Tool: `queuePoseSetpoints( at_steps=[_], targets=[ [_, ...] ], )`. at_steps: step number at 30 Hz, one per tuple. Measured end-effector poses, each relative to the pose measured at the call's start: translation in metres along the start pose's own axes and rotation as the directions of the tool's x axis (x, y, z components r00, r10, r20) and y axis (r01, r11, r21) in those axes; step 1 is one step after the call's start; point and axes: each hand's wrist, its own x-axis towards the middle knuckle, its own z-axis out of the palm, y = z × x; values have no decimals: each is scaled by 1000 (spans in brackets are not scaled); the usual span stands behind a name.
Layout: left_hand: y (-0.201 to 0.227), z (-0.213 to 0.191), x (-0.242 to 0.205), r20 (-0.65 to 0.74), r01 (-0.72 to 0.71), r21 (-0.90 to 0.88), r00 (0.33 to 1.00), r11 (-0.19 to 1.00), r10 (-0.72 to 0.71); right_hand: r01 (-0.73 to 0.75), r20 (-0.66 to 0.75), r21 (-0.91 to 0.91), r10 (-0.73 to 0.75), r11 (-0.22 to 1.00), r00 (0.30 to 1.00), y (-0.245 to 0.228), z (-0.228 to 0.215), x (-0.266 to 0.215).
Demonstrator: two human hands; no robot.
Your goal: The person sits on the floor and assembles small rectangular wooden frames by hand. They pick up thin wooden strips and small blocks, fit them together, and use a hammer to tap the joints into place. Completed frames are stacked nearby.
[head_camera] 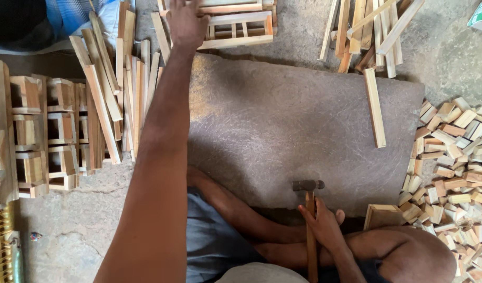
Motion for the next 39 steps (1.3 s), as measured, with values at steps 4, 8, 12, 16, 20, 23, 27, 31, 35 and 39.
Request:
queuePoseSetpoints(
  at_steps=[4, 8, 12, 16, 20, 23, 27, 31, 35, 39],
  targets=[
    [-2, -9, 22, 306, 62, 25, 950, 998, -66, -91, 50, -10, 92, 996, 995, -11, -5, 0],
    [-8, -6, 35, 452, -9, 142, 890, 990, -57, -226, 141, -4, 224, 974, 964, -19, -14, -2],
    [-17, -4, 40, 358, -122, 160, 932, 980, 58, -191, 128, 5, 189, 982, 974, -22, -11, -1],
    [-17, 11, 41, 411, -193, 248, 908, 949, 78, -91, 71, -22, 93, 996, 993, -12, -9, -4],
    [-31, 4, 59, 263, -351, 369, 928, 861, 265, -98, 71, 0, 97, 995, 993, -7, -6, 2],
    [-29, -4, 67, 106, -454, 266, 891, 851, 442, -130, 81, -28, 132, 991, 988, -1, -2, 4],
    [-3, -12, 58, -328, -500, 545, 611, 673, 720, -43, 49, -52, 45, 998, 998, 10, 4, 4],
    [23, -10, 55, 50, -21, 171, 999, 985, 13, -23, 33, -7, 23, 1000, 999, 18, 8, 4],
    [33, 13, 68, -326, 116, 75, 941, 990, -86, -48, 36, -19, 49, 999, 998, 28, 13, 5],
    [33, 30, 74, 100, 253, 60, 961, 966, -258, 6, -16, -79, -8, 997, 1000, 37, 18, 11]
  ],
)
